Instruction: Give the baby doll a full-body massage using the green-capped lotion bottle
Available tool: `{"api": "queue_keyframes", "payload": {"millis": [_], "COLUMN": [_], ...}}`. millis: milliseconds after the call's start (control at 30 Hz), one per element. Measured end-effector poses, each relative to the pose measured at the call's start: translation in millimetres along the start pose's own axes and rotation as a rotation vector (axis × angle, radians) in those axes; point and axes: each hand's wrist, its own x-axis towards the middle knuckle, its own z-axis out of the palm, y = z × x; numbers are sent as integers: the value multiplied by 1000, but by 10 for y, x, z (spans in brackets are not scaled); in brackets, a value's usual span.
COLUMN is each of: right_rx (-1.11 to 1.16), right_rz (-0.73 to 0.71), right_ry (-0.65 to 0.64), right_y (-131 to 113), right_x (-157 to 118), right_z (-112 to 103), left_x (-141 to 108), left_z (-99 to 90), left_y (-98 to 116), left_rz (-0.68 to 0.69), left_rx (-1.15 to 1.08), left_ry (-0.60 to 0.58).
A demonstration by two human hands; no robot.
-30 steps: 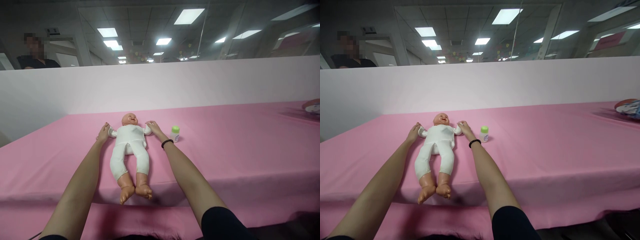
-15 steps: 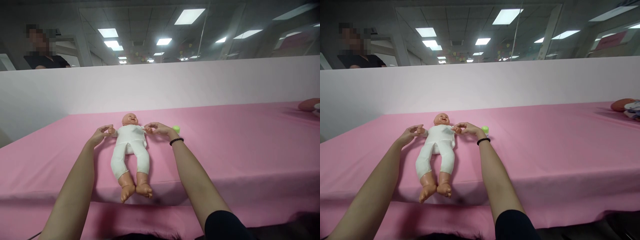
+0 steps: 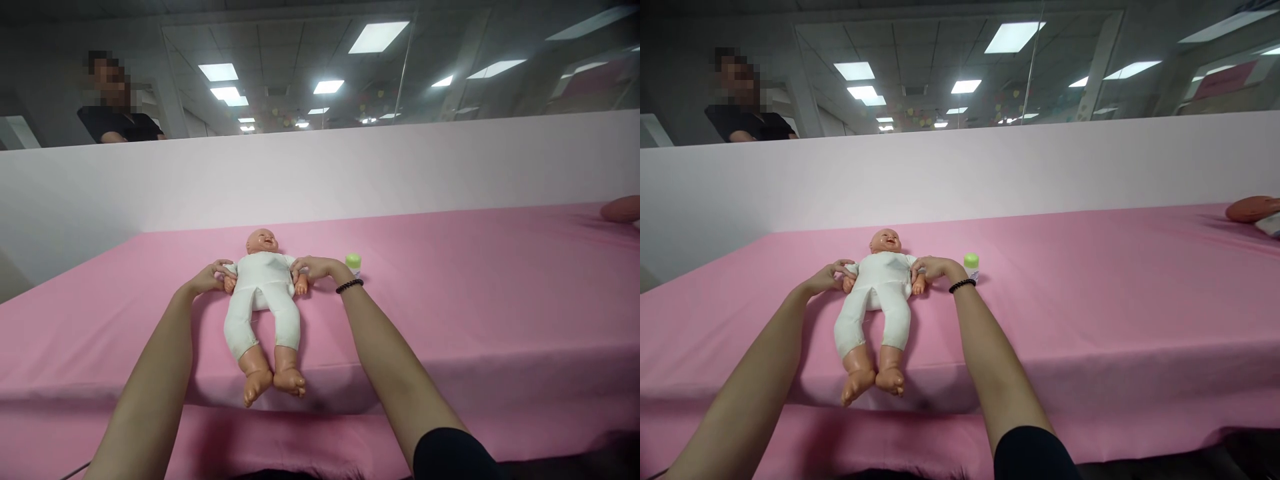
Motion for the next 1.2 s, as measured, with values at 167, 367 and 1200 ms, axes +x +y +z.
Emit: {"api": "queue_keyframes", "payload": {"millis": [167, 367, 1200], "right_rx": [221, 420, 335], "right_rz": [-97, -143, 263], "right_ry": [187, 708, 819], "right_y": [-51, 113, 457], "right_x": [-165, 141, 479], "right_z": [-62, 55, 315], "left_x": [69, 310, 339], "left_z": [5, 146, 221], "left_y": [-5, -159, -369], "left_rz": [65, 115, -168], "left_rx": [-168, -247, 127], "left_ry": [160, 572, 542]}}
